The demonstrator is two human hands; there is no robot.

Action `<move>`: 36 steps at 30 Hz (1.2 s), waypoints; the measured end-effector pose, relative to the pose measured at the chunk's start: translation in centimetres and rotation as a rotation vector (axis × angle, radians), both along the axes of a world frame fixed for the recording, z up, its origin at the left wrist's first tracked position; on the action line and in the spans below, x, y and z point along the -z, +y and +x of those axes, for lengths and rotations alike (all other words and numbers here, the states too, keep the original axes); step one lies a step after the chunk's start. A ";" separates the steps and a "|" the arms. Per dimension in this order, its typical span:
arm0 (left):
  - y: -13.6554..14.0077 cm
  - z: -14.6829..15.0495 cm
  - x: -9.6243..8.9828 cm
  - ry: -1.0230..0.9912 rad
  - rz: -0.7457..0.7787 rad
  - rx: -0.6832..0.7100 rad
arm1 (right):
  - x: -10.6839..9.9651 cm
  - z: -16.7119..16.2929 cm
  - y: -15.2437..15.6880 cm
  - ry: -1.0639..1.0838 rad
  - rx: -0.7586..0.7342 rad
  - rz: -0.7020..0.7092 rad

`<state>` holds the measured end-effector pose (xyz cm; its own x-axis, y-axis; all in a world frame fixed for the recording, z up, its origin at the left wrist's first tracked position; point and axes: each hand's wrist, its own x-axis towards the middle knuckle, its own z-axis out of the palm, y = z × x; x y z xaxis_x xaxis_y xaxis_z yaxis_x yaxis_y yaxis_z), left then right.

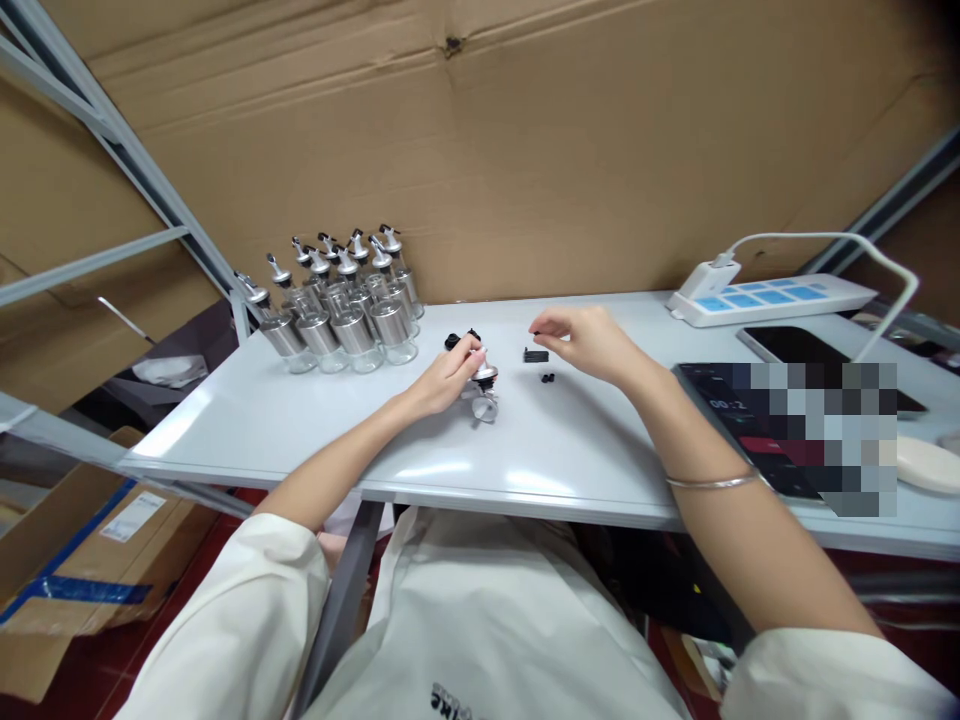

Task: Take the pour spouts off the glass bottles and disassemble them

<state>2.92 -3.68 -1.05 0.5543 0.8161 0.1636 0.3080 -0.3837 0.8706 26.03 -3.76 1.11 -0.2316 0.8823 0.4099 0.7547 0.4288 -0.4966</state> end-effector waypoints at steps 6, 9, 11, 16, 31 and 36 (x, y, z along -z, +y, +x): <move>0.0 -0.1 0.1 0.034 0.122 0.010 | 0.6 0.6 0.4 -0.219 -0.066 -0.264; 0.0 -0.1 0.1 0.045 0.139 0.001 | 0.6 0.9 0.6 -0.257 -0.041 -0.274; 0.0 -0.1 0.1 0.044 0.152 -0.004 | 0.6 1.4 0.7 -0.278 0.000 -0.298; 0.0 -0.1 0.1 0.069 0.196 0.006 | 0.7 2.2 0.7 -0.401 0.058 -0.447; 0.1 -0.1 -0.1 0.154 0.301 0.025 | 1.5 1.8 1.2 -0.401 -0.056 -0.456; 0.2 -0.1 0.0 0.165 0.312 0.029 | 1.5 1.5 1.1 -0.358 -0.053 -0.452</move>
<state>2.79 -3.50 -1.07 0.6160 0.7247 0.3086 0.4200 -0.6337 0.6496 27.51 -2.62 -0.43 -0.3348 0.9350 -0.1171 0.8928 0.2750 -0.3568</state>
